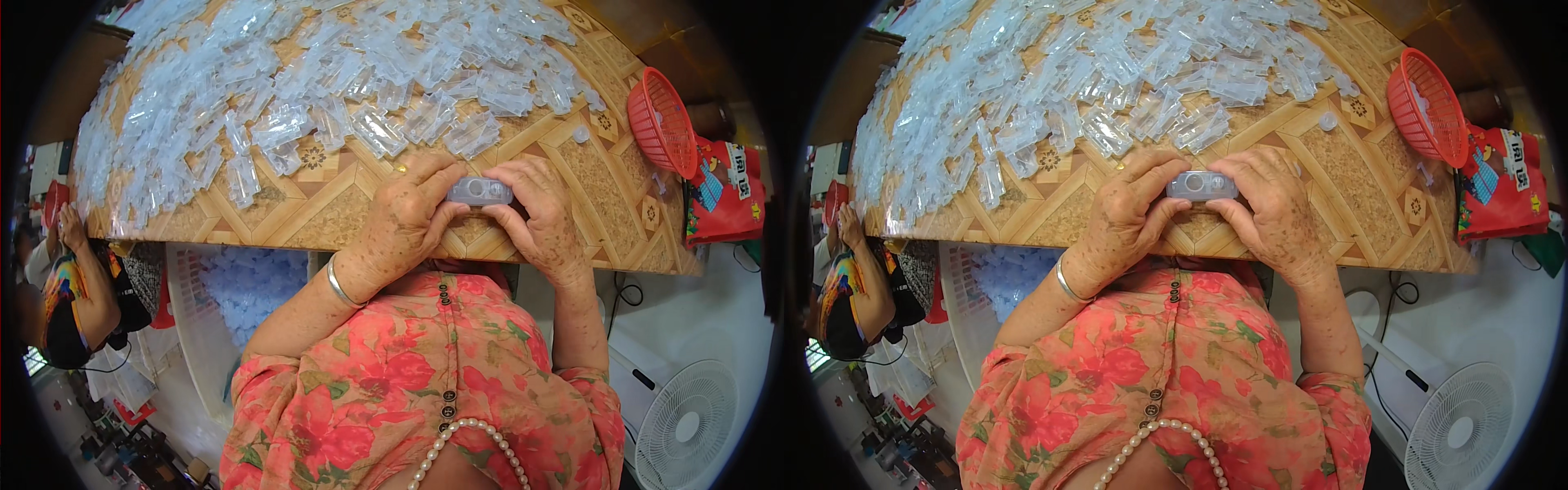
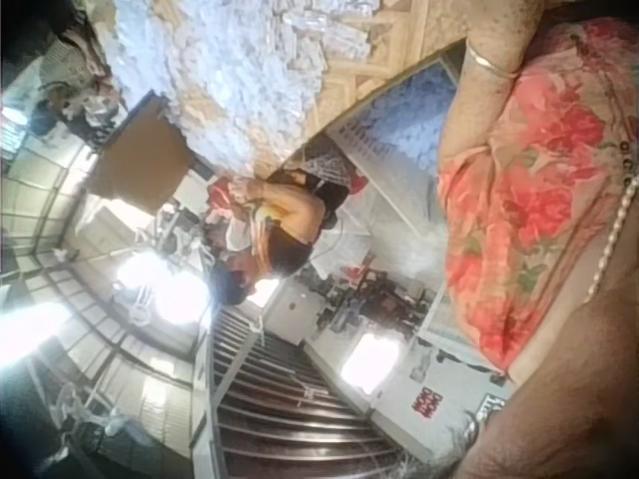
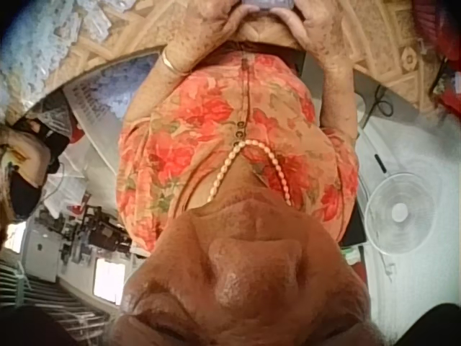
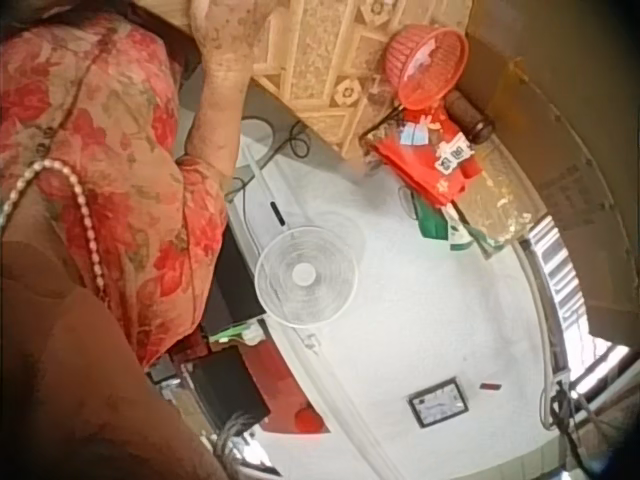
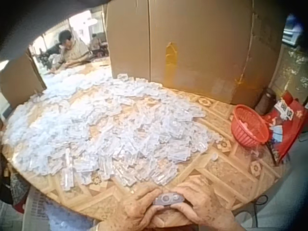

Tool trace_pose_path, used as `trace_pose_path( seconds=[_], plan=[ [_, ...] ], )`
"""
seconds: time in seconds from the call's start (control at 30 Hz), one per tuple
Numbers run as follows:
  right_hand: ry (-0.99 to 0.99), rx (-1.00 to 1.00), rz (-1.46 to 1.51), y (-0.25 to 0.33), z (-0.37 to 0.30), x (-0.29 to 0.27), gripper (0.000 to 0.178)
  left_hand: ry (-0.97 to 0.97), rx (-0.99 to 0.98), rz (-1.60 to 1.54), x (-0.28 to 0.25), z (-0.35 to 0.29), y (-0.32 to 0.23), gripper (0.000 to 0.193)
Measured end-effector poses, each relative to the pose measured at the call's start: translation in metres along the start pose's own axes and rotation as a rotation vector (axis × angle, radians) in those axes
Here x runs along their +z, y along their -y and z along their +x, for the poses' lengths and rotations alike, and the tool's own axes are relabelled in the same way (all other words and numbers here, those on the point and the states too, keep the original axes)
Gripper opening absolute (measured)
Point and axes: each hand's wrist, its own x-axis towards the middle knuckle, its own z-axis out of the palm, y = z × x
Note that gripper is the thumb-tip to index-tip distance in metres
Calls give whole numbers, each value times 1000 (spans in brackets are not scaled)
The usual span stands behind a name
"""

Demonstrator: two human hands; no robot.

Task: The person assembles small, translucent plastic components by hand. They pick up a cylindrical body and a separate cap from a large pile on a wooden table, fit the cap onto the body, and place the finished unit back on the table. The process is repeated continuously throughout the clip.

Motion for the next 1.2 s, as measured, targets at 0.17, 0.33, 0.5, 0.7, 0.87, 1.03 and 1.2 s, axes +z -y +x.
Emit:
trace_pose_path(
  seconds=[0.17,0.33,0.5,0.7,0.87,1.03,1.2],
  plan=[
    [14,29,-39,-2,0,1,40,-25,16,54,0,3,-3,35],
    [-36,-13,-54,9,4,-7,48,-40,-11,32,2,1,-3,35],
    [-96,161,-215,-7,-9,-32,48,-47,-3,20,2,1,0,40],
    [-75,309,-135,-20,-20,-29,33,-24,-26,0,1,0,0,49],
    [-87,368,-140,-23,-23,-28,26,5,-36,-8,-3,2,-2,46],
    [-232,177,127,15,-8,-23,26,-10,-23,-2,-1,2,2,39],
    [-197,67,140,24,-2,2,30,-5,-29,-25,-1,4,0,37]
  ],
)
